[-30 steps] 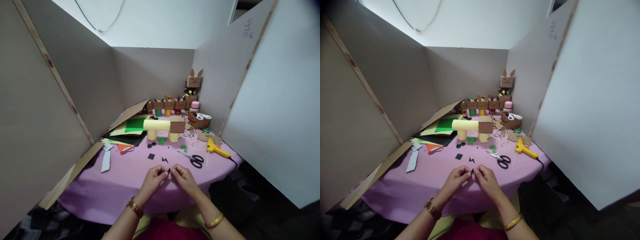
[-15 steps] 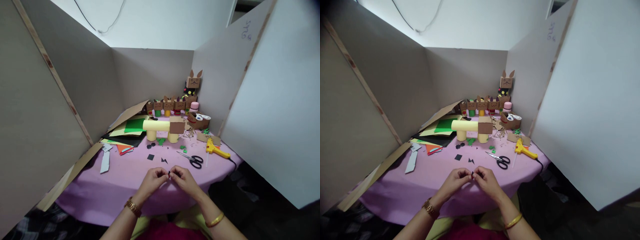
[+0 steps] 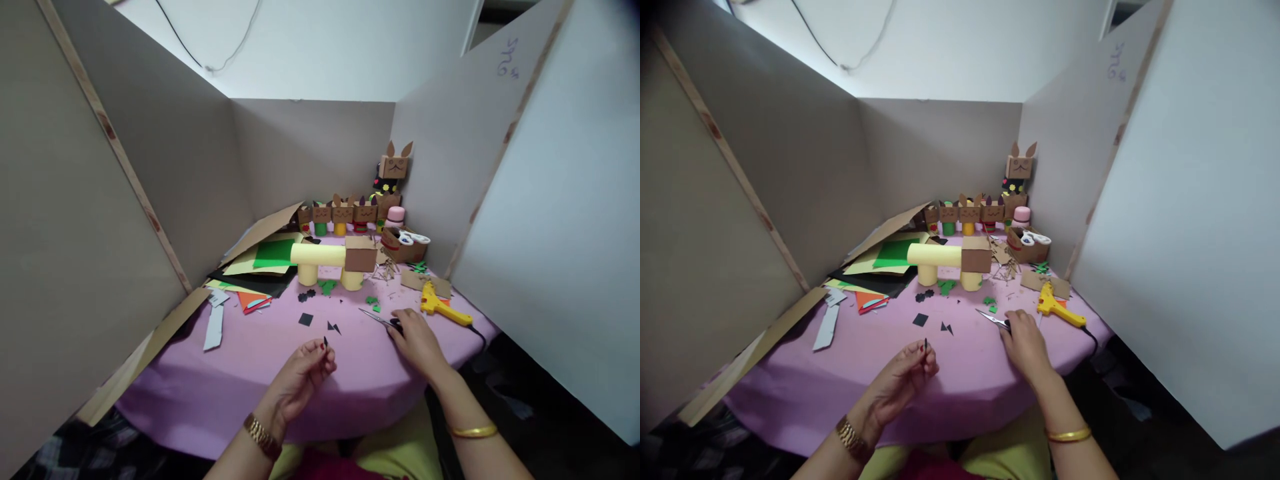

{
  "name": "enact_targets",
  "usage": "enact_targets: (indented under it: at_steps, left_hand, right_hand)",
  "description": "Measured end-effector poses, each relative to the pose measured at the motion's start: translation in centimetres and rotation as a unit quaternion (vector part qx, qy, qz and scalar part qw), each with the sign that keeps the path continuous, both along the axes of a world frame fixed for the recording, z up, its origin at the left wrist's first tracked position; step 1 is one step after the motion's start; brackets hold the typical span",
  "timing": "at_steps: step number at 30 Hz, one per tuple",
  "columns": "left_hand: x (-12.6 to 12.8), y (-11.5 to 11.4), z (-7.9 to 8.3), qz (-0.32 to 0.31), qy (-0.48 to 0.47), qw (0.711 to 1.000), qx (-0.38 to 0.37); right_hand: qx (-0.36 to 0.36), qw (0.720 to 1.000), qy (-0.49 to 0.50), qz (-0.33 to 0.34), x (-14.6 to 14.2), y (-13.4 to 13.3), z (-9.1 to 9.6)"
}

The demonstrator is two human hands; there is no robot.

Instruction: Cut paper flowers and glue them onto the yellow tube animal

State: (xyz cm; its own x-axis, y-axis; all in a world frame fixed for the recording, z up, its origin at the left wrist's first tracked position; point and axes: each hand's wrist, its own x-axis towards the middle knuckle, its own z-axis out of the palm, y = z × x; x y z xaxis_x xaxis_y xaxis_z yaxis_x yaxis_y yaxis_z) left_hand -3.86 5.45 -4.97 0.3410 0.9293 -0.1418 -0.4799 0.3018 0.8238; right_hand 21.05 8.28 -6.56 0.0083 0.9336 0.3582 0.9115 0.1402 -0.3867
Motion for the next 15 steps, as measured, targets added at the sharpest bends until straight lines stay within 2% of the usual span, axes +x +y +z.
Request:
enact_targets:
  at_steps: [2,4,7,11,13,14,15]
  left_hand:
    - [0.3,-0.3,0.2,-0.011,-0.08,0.996,-0.049]
    - [0.5,-0.4,0.2,-0.022,-0.125,0.989,-0.077]
    - [0.5,-0.3,-0.1,-0.023,-0.146,0.985,-0.092]
    - [0.3,0.1,-0.8,0.028,-0.134,0.986,-0.098]
    - [0.2,0.5,-1.1,0.055,-0.132,0.985,-0.096]
    - [0.2,0.7,-1.2,0.063,-0.131,0.985,-0.093]
    - [0.3,0.9,-1.2,0.07,-0.131,0.985,-0.09]
  right_hand:
    - [-0.035,0.998,-0.053,0.001,1.3,0.2,-0.2]
    - [-0.053,0.997,-0.059,0.014,1.9,0.3,-0.3]
    - [-0.064,0.997,-0.04,0.029,2.1,0.5,-0.3]
    - [-0.056,0.998,0.004,0.036,2.0,0.9,-0.8]
    - [-0.044,0.99,0.128,0.047,1.6,0.7,-1.2]
    - [-0.042,0.968,0.24,0.058,1.2,0.4,-1.4]
    - [-0.047,0.924,0.373,0.073,0.8,0.1,-1.5]
